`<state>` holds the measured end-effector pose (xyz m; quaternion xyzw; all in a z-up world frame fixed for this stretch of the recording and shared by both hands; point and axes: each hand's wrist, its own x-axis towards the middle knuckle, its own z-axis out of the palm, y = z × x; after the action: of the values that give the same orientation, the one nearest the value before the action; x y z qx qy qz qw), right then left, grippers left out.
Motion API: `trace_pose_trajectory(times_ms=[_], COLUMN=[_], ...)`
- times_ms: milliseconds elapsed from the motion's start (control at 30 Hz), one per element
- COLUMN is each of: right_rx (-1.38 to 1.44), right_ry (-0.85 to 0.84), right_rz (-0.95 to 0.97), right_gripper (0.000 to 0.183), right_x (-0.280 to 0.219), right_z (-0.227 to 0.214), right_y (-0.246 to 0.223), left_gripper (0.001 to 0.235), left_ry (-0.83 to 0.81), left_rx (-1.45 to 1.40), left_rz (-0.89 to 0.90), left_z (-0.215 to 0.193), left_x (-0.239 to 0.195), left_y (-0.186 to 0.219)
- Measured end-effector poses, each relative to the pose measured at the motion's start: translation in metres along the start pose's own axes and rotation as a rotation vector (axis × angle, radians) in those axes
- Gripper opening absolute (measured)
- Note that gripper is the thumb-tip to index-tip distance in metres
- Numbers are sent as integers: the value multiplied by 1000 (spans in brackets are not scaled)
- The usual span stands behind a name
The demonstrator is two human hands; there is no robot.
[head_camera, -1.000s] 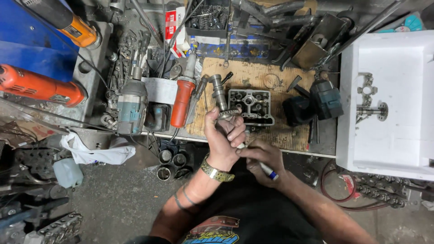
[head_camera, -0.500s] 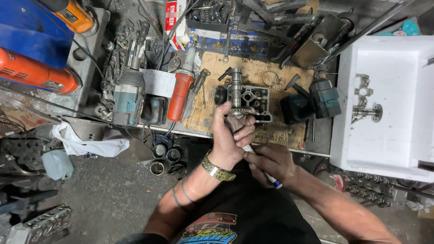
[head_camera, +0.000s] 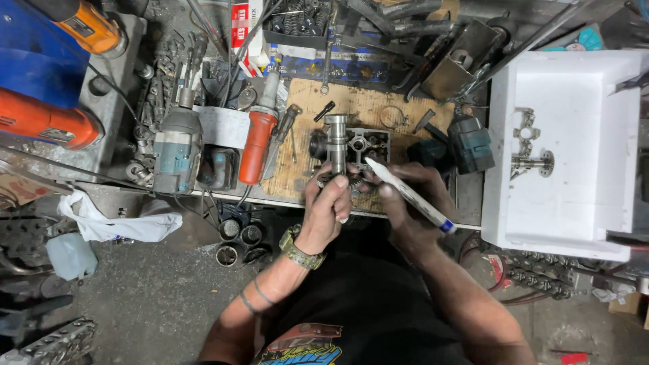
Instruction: The person uses a cordless impact wrench to remove bolts from an engine cylinder head on a workbench. They then remove the camshaft and gear, place them in a white tray, and mark the camshaft with a marker.
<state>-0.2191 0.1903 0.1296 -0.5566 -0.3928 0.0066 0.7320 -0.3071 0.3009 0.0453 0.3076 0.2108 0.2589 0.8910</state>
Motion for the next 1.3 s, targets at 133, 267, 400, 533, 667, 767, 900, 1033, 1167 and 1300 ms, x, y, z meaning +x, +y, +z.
trace_pose_trajectory(times_ms=[133,267,400,533,667,767,900,1033,1167,1300], right_rx=[-36,-63,-107,-120,-144,-209,-217,-216,-193,-197], right_ry=[13,9,10,-5,-14,-31,-28,-9,-11,-29], right_rz=[14,4,35,57,78,68,69,86,65,48], right_gripper=[19,17,17,15,14,14,14,15,14,14], right_x=[-4,-13,-9,-6,-6,-2,1,1,3,1], right_z=[3,5,7,10,11,11,15,19,21,17], right_y=[25,32,30,29,29,23,19,17,17,22], left_gripper=[37,24,22,16,19,19,20,18,20,19], left_ry=[5,-3,-14,-14,-4,0,-1,-2,3,5], left_rx=[169,315,355,403,508,552,576,503,505,499], left_rz=[66,140,165,210,322,344,358,361,365,347], left_z=[12,19,22,21,19,15,15,19,14,12], left_x=[-13,-16,-17,-14,-10,-9,-9,-10,-10,-10], left_y=[10,27,31,30,29,23,24,25,21,22])
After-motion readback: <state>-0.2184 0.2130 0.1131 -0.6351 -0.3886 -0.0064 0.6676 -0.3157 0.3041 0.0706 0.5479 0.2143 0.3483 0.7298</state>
